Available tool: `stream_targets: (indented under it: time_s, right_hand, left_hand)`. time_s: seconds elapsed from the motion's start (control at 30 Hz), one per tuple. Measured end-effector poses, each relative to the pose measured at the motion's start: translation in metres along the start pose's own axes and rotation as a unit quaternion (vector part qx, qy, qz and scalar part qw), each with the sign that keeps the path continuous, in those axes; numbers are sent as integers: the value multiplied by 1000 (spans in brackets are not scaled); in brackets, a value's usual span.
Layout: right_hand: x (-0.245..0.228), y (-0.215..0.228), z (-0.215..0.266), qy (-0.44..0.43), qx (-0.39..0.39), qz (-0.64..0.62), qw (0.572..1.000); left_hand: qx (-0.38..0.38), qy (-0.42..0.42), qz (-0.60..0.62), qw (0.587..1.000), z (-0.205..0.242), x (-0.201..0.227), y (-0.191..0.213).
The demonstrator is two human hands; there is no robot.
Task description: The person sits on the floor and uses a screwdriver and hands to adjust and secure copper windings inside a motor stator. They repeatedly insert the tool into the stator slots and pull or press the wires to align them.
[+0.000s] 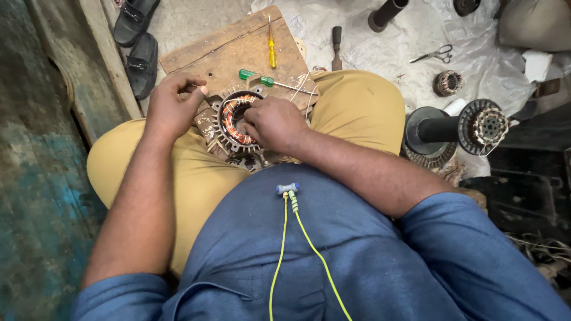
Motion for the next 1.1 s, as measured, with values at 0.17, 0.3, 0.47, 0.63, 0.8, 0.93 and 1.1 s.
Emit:
stream_targets:
  time_s: [0.17, 0.3, 0.47, 0.63, 0.8, 0.93, 1.1]
  right_hand:
    - [8, 2, 5, 0, 20, -4, 1000]
    - [11, -3, 3, 8, 28, -11, 1000]
    - [10, -8, -4, 7, -8, 0, 1000]
    - [6, -9, -6, 7, -5, 5, 1000]
    - [3, -11, -10, -8, -48, 52, 997]
    - [-2, -11, -13, -16, -65, 64, 996]
    - [-8, -8, -12, -23, -58, 53, 997]
  left_hand:
    - [15, -63, -39, 997, 4, -3, 0]
    - [10, -72, -47, 996, 4, -1, -5]
    - [-6, -25, -48, 999, 4, 1, -10]
    - [0, -47, -45, 998, 3, 0, -6]
    - [-4, -32, -11, 999, 2, 3, -2]
    - [-2, -29, -15, 999, 1, 5, -2]
    - [8, -53, -12, 998, 1, 7, 0]
Point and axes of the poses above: each hand's wrist, its own z-axis away from the middle knuckle, its own y-axis out of the back of the hand, x = y × z, the point moved 1 cm from there along -z, towards the middle knuckle, and after that the axes turned 14 degrees about x, right-handed, at the moved point
